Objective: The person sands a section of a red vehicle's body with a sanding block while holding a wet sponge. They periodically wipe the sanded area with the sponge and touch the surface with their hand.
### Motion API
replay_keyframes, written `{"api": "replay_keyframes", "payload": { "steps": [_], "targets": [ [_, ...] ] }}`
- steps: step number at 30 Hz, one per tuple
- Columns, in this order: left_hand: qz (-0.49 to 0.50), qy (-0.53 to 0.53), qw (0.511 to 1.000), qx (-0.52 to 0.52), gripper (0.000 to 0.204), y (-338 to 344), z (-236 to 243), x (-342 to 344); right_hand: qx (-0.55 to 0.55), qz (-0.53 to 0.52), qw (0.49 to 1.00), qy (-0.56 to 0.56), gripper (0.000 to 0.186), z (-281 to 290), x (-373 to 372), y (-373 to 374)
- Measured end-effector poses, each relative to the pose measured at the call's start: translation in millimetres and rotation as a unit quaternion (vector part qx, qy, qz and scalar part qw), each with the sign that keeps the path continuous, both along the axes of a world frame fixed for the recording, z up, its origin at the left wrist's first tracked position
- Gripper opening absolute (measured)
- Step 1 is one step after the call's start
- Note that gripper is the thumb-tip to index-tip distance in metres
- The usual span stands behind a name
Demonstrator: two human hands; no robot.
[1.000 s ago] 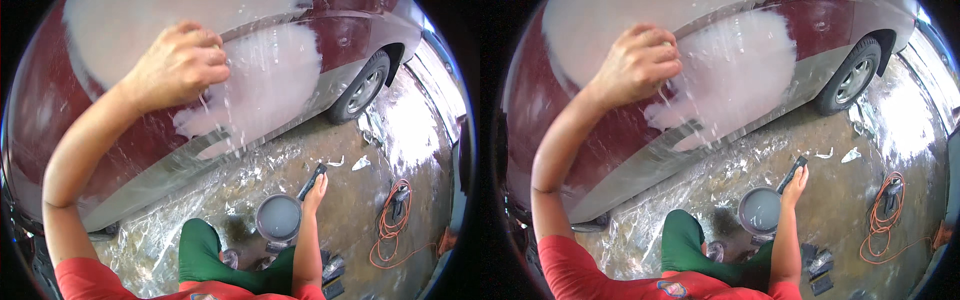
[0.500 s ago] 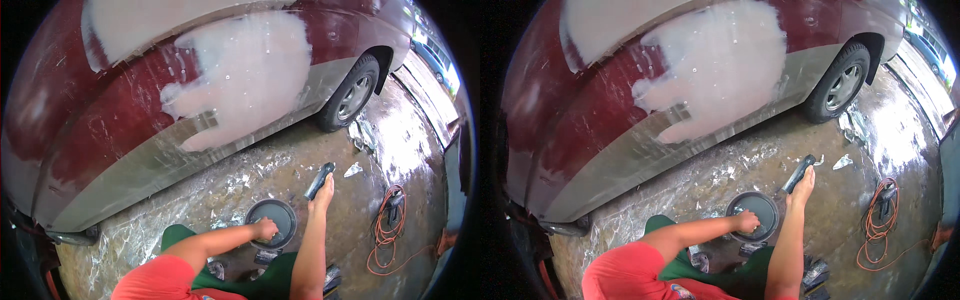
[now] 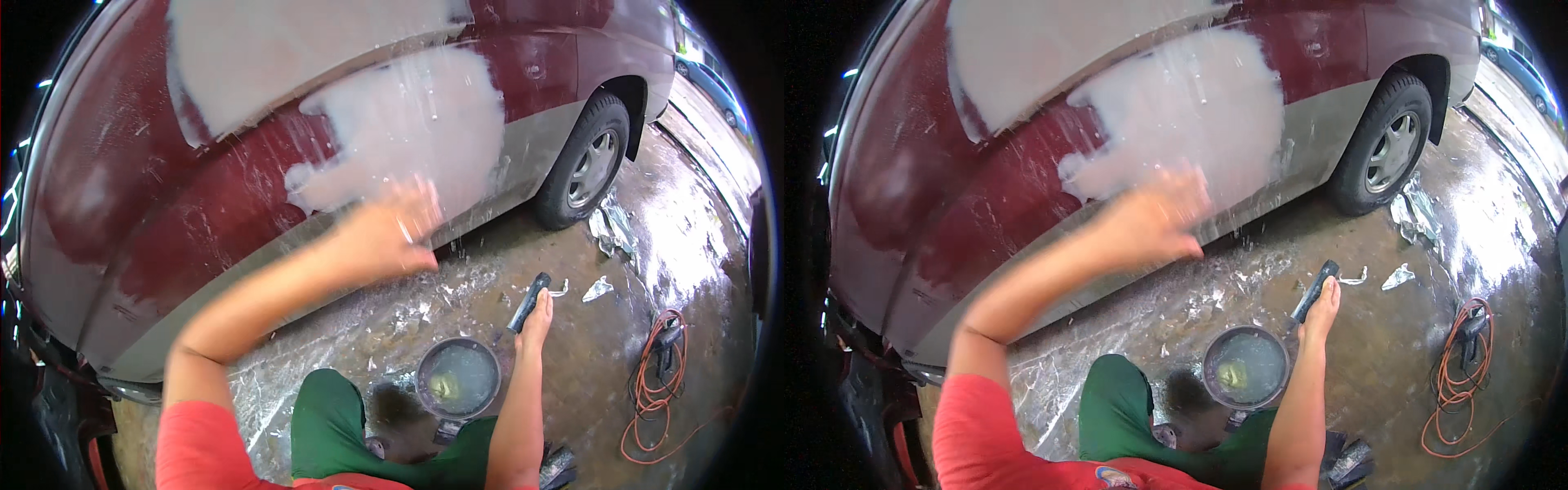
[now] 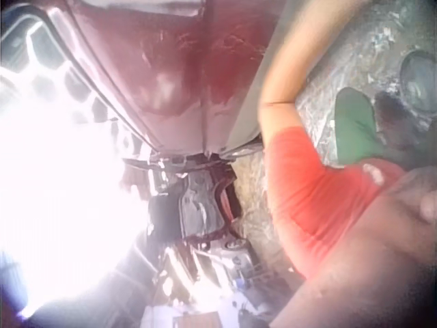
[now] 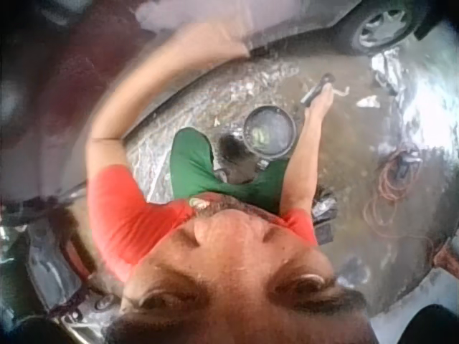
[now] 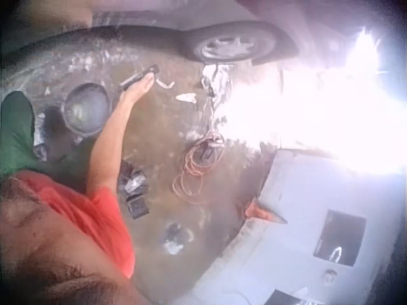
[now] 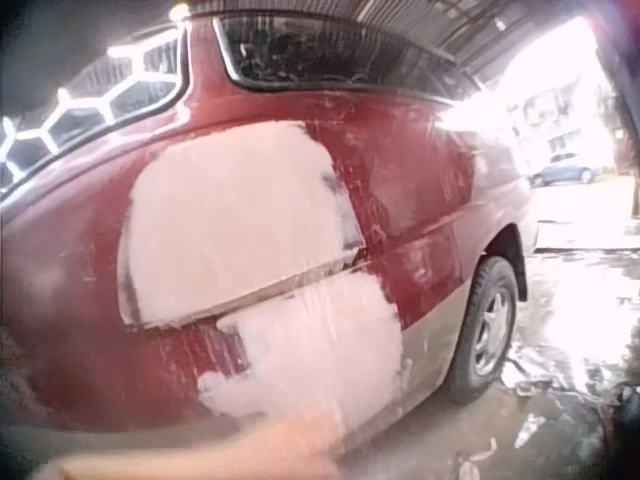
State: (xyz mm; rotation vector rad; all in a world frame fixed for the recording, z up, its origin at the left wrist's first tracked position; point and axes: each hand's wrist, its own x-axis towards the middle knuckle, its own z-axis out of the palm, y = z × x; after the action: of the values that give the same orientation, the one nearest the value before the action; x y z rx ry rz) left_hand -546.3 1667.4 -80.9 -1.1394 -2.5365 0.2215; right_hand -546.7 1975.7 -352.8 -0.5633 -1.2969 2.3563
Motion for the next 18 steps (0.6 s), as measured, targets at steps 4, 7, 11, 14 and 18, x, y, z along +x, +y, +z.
{"api": "replay_keyframes", "payload": {
  "steps": [4, 7, 11, 14, 18],
  "targets": [
    [0.129, 0.324, 0.918, -0.191, 0.091, -46, 181, 3, 0.023, 0.018, 1.000, -0.006, 0.048, -15, -15, -17],
    [0.131, 0.360, 0.889, -0.253, 0.089, -83, 229, 4, 0.022, 0.010, 1.000, -0.015, 0.052, -20, -21, -22],
    [0.095, 0.370, 0.876, -0.294, 0.092, -76, 238, -15, 0.044, 0.026, 0.999, -0.006, 0.051, -10, -14, -21],
    [0.064, 0.391, 0.866, -0.303, 0.089, -34, 244, -60, 0.040, 0.024, 0.999, 0.005, 0.050, -21, -16, -12],
    [0.097, 0.399, 0.850, -0.329, 0.083, 26, 251, -103, 0.053, 0.027, 0.998, -0.003, 0.048, -15, -10, -15]
  ]
}}
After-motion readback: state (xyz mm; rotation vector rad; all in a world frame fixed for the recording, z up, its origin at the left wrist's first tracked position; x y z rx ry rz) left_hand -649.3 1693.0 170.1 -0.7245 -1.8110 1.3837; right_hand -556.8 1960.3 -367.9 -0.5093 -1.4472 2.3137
